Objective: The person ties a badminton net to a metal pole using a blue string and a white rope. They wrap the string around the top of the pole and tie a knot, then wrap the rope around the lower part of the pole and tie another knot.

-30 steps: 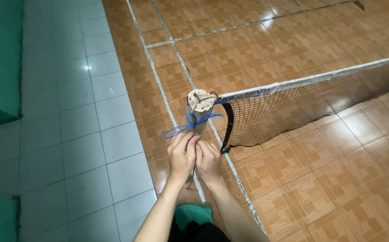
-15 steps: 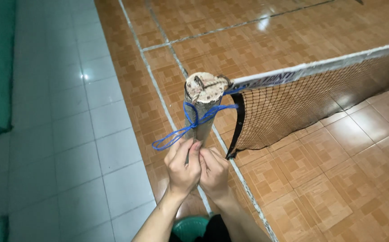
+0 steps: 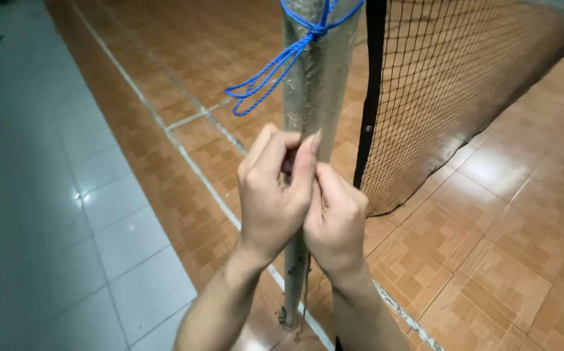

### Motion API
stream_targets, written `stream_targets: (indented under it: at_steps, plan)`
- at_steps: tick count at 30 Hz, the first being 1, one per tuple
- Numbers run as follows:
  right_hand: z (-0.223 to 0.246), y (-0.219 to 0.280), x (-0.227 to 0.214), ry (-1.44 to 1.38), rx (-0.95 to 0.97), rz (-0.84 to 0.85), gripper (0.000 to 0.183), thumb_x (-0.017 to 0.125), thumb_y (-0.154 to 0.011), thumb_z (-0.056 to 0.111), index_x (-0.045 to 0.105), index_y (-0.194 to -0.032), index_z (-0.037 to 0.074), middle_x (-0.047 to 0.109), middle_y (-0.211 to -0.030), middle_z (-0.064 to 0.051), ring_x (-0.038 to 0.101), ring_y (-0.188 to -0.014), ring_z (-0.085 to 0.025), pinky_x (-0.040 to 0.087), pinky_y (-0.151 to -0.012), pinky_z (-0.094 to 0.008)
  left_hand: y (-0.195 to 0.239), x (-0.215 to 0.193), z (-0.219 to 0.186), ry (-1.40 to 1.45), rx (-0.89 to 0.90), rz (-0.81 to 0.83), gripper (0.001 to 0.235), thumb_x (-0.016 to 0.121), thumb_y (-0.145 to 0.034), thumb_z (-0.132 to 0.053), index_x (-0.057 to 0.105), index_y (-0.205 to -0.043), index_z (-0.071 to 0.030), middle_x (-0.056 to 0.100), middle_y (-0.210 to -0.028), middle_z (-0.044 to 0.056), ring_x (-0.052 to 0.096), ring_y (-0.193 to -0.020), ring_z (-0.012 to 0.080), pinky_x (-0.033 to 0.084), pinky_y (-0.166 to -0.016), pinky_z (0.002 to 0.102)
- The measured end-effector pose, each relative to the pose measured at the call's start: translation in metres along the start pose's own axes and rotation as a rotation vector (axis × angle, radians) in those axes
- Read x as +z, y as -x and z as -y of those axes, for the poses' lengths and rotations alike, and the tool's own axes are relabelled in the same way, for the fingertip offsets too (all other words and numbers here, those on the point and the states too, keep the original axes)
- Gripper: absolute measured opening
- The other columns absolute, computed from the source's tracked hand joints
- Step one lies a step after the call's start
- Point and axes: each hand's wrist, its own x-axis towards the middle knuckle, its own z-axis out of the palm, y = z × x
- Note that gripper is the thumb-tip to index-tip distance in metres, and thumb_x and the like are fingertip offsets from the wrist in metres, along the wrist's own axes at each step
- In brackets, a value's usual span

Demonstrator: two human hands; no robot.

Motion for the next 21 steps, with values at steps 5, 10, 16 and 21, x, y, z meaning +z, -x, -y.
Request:
stream_targets:
  at_steps: [5,10,16,21]
  plan:
    - [-0.026,0.050,0.022,0.168,-0.099,-0.062,0.014,0.058,-0.097,-0.005,0.070,-0.103,-0.003,0.069,-0.083,-0.021,0.071,-0.075,-0.040,0.058,-0.068,-0.044,0.043,-0.015,0.026,0.115,-0.033,0.005,0.009,0.075,-0.093,-0.009,0.072,-0.098,-0.002,0.069,-0.084,0.012,0.069,-0.070,0.0290,0.054,-0.061,0.035]
    - [-0.021,0.069,0.039,0.242,-0.036,-0.052,0.011,0.062,-0.095,-0.001,0.071,-0.101,-0.003,0.072,-0.083,-0.018,0.072,-0.075,-0.039,0.059,-0.067,-0.042,0.066,-0.037,0.049,0.190,-0.084,0.137,0.017,0.074,-0.092,-0.009,0.073,-0.106,0.000,0.072,-0.095,0.014,0.073,-0.080,0.0321,0.057,-0.067,0.038]
    - [-0.018,0.100,0.052,0.305,0.049,-0.023,0.007,0.062,-0.094,-0.002,0.069,-0.095,-0.003,0.071,-0.080,-0.020,0.071,-0.076,-0.041,0.058,-0.067,-0.044,0.089,-0.055,0.066,0.268,-0.129,0.255,0.018,0.071,-0.094,-0.007,0.073,-0.109,0.003,0.072,-0.099,0.017,0.071,-0.084,0.0345,0.058,-0.070,0.039]
    - [-0.026,0.122,0.056,0.332,0.141,-0.033,0.009,0.064,-0.093,0.001,0.069,-0.100,-0.003,0.074,-0.086,-0.022,0.072,-0.082,-0.041,0.058,-0.070,-0.047,0.102,-0.060,0.075,0.320,-0.123,0.309,0.017,0.069,-0.095,-0.005,0.073,-0.108,0.004,0.072,-0.100,0.017,0.071,-0.091,0.0354,0.058,-0.076,0.041]
